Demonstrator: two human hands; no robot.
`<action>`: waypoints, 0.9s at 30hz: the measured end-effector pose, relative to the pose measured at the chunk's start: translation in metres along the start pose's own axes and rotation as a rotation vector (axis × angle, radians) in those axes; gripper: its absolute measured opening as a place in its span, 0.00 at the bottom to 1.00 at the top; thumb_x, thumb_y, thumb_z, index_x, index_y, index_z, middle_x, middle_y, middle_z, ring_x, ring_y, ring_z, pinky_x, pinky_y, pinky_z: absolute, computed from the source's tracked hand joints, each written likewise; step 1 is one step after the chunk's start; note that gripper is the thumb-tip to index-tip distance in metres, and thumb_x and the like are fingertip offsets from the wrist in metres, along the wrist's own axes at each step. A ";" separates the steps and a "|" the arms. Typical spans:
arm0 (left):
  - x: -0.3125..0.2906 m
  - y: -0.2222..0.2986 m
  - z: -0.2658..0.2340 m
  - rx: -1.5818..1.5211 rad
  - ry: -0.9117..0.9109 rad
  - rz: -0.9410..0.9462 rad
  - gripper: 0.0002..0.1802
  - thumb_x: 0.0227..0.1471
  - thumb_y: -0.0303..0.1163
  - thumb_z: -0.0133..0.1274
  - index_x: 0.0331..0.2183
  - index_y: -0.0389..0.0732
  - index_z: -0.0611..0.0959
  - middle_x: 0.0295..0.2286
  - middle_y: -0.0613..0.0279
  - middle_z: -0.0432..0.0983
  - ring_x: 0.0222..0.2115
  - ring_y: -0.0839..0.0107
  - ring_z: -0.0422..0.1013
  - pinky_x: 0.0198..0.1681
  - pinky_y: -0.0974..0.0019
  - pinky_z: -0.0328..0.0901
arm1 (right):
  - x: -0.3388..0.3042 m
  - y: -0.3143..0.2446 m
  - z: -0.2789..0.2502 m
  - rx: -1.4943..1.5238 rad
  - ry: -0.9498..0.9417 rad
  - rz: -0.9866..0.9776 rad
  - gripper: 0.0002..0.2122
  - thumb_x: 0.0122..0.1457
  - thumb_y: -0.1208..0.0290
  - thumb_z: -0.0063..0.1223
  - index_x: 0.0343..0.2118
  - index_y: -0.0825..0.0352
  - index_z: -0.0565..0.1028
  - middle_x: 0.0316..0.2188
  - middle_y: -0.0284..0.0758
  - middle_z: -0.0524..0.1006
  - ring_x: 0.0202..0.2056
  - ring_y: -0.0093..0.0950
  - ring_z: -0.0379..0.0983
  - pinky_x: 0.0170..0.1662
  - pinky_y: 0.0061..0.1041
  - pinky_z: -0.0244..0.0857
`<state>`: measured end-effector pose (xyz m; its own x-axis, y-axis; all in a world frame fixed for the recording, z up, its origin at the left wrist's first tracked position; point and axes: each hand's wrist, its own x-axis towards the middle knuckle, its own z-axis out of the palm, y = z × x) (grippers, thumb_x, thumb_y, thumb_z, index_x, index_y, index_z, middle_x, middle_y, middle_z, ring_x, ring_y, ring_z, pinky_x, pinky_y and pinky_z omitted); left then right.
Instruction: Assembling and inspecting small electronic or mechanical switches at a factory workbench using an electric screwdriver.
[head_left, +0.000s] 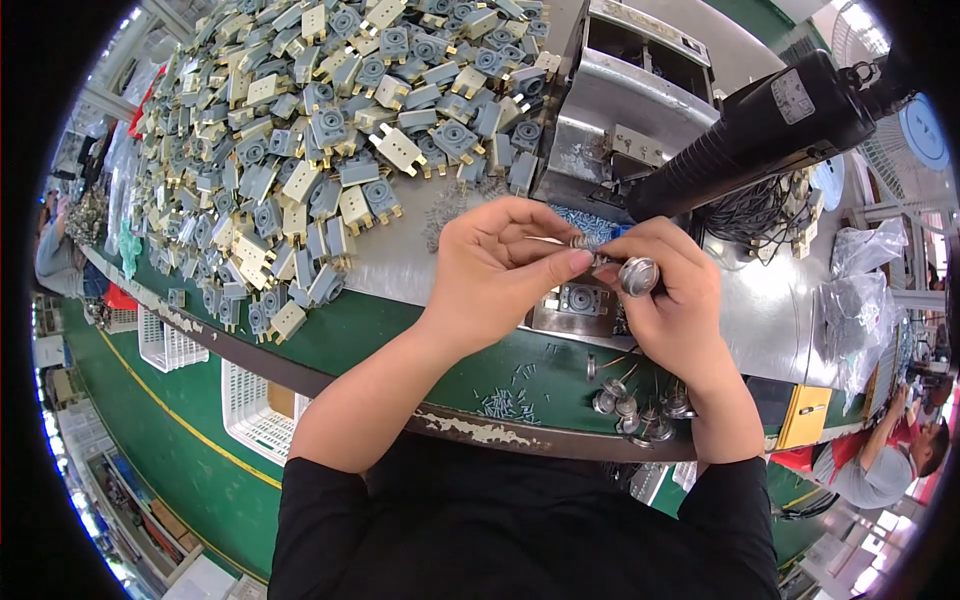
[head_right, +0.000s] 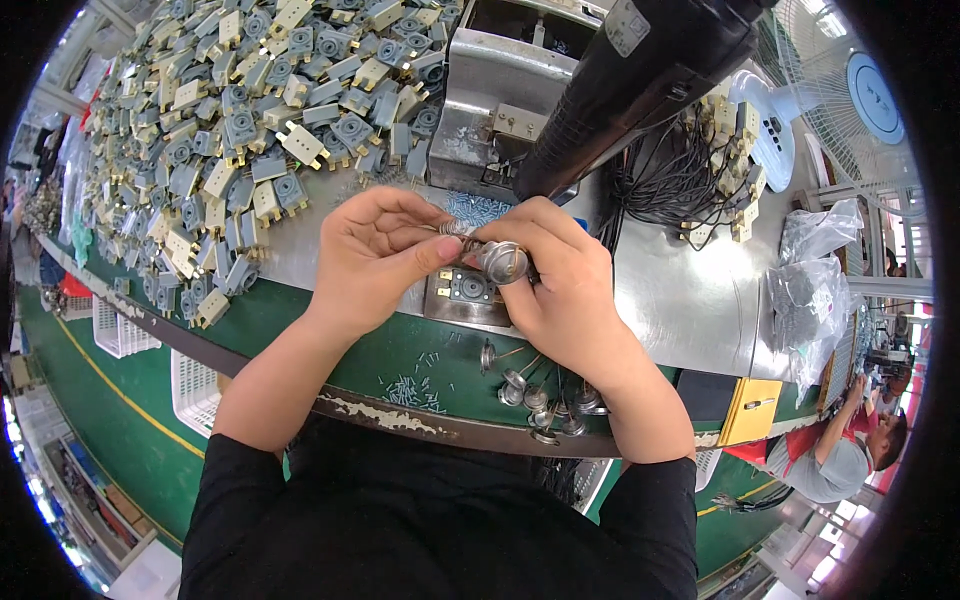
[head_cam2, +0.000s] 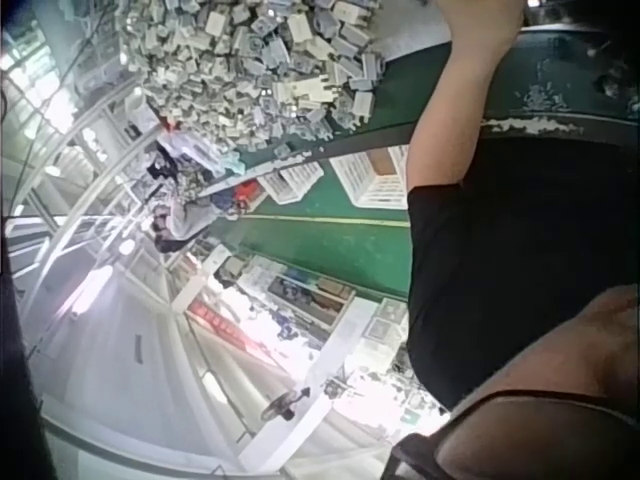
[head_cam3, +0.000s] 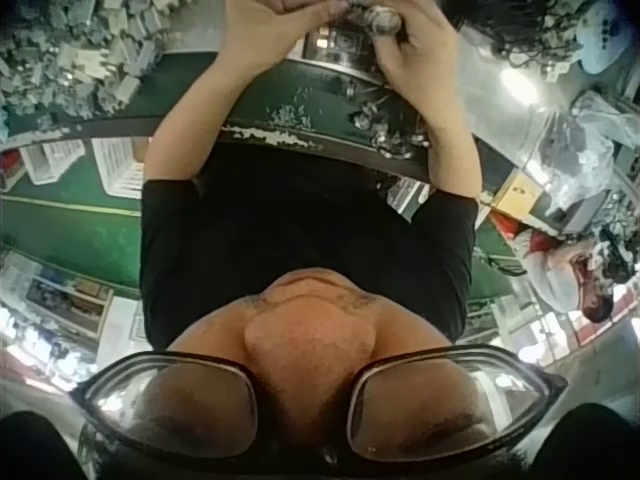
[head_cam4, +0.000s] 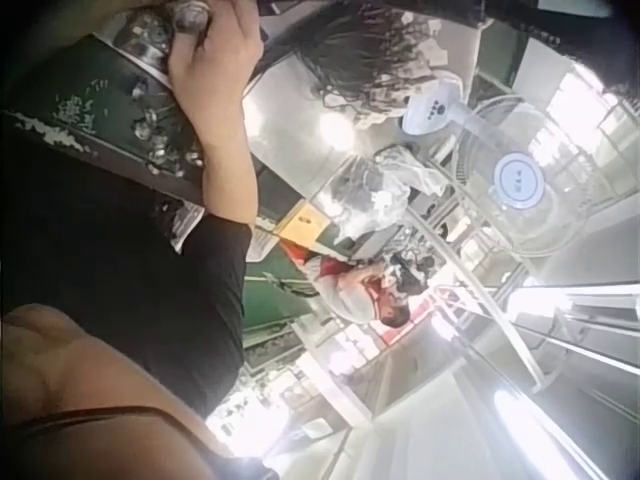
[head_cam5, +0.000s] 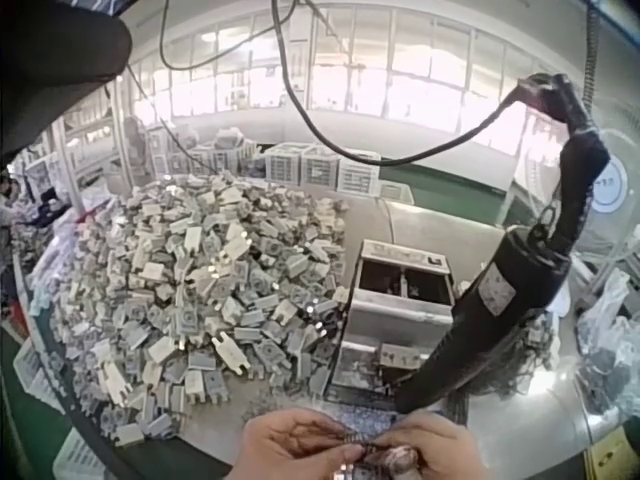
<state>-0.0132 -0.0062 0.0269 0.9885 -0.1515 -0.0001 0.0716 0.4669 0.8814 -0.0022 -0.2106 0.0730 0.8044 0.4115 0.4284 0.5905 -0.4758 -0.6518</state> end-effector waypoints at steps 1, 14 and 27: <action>0.001 0.000 -0.001 -0.001 0.001 -0.003 0.18 0.52 0.14 0.66 0.44 0.30 0.79 0.41 0.49 0.83 0.42 0.65 0.82 0.46 0.65 0.79 | 0.000 0.001 0.000 0.000 0.006 -0.009 0.11 0.49 0.87 0.66 0.37 0.71 0.81 0.32 0.40 0.80 0.33 0.34 0.79 0.35 0.28 0.72; 0.000 -0.008 -0.004 -0.249 -0.011 -0.049 0.20 0.50 0.16 0.69 0.45 0.33 0.81 0.41 0.51 0.83 0.42 0.67 0.82 0.46 0.67 0.79 | -0.001 0.003 -0.003 0.030 -0.006 -0.024 0.12 0.49 0.89 0.61 0.38 0.71 0.82 0.33 0.40 0.80 0.34 0.32 0.79 0.36 0.26 0.73; 0.000 -0.009 -0.006 -0.226 -0.001 -0.053 0.19 0.50 0.16 0.68 0.44 0.32 0.81 0.41 0.51 0.83 0.40 0.68 0.82 0.45 0.68 0.79 | 0.000 0.002 -0.004 0.054 -0.055 -0.017 0.12 0.49 0.87 0.62 0.38 0.70 0.82 0.34 0.40 0.80 0.34 0.35 0.80 0.37 0.29 0.74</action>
<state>-0.0127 -0.0046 0.0163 0.9824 -0.1817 -0.0433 0.1518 0.6416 0.7519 -0.0010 -0.2146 0.0735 0.7889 0.4617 0.4054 0.5983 -0.4268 -0.6781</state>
